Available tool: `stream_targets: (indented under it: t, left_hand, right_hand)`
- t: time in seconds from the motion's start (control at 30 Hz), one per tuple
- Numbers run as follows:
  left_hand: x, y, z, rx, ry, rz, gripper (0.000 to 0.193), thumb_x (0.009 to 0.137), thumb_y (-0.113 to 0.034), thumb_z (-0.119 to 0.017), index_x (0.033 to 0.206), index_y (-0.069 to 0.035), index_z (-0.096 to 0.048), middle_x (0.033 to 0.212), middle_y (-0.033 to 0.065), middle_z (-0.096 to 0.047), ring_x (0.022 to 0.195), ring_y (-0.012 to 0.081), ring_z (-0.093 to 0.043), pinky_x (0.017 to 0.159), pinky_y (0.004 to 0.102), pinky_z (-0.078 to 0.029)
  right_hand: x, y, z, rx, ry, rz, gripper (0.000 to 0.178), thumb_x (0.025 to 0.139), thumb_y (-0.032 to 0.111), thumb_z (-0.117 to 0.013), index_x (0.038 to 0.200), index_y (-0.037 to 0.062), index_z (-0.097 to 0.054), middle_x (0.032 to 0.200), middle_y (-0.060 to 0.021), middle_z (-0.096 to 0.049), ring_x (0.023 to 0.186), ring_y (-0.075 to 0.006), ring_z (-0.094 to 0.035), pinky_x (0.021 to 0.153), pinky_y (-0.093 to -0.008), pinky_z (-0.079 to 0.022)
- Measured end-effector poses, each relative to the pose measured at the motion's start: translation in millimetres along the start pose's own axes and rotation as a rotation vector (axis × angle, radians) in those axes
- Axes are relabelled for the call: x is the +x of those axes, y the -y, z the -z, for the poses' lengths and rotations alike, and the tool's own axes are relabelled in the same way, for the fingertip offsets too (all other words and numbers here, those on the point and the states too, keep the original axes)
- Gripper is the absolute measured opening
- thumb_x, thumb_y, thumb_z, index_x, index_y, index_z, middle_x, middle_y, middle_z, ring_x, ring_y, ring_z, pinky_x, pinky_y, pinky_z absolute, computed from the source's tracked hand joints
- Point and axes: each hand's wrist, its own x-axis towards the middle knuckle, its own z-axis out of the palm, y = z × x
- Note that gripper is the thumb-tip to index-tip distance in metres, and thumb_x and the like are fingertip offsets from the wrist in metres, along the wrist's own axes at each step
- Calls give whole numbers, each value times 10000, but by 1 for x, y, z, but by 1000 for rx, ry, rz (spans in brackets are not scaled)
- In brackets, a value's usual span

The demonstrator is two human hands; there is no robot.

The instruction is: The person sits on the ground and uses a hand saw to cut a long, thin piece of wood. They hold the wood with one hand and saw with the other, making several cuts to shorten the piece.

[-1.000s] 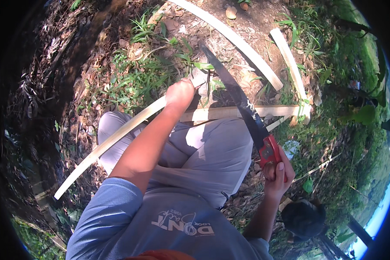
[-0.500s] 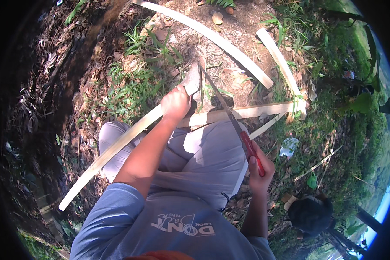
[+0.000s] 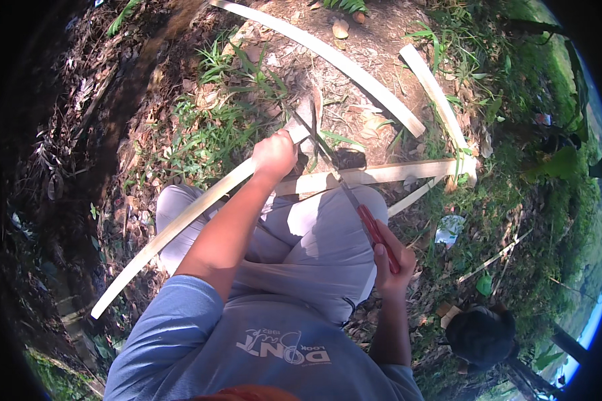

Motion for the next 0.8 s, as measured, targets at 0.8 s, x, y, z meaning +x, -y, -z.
stream_targets:
  t: [0.8]
  left_hand:
    - [1, 0, -11, 39, -84, -1, 222, 963, -185, -608, 1060, 10, -647, 949, 184, -791, 854, 323, -808, 736, 434, -655]
  right_hand:
    - [38, -28, 14, -4, 63, -75, 398, 1084, 214, -635, 1388, -37, -691, 869, 4, -682, 653, -31, -498, 601, -209, -383]
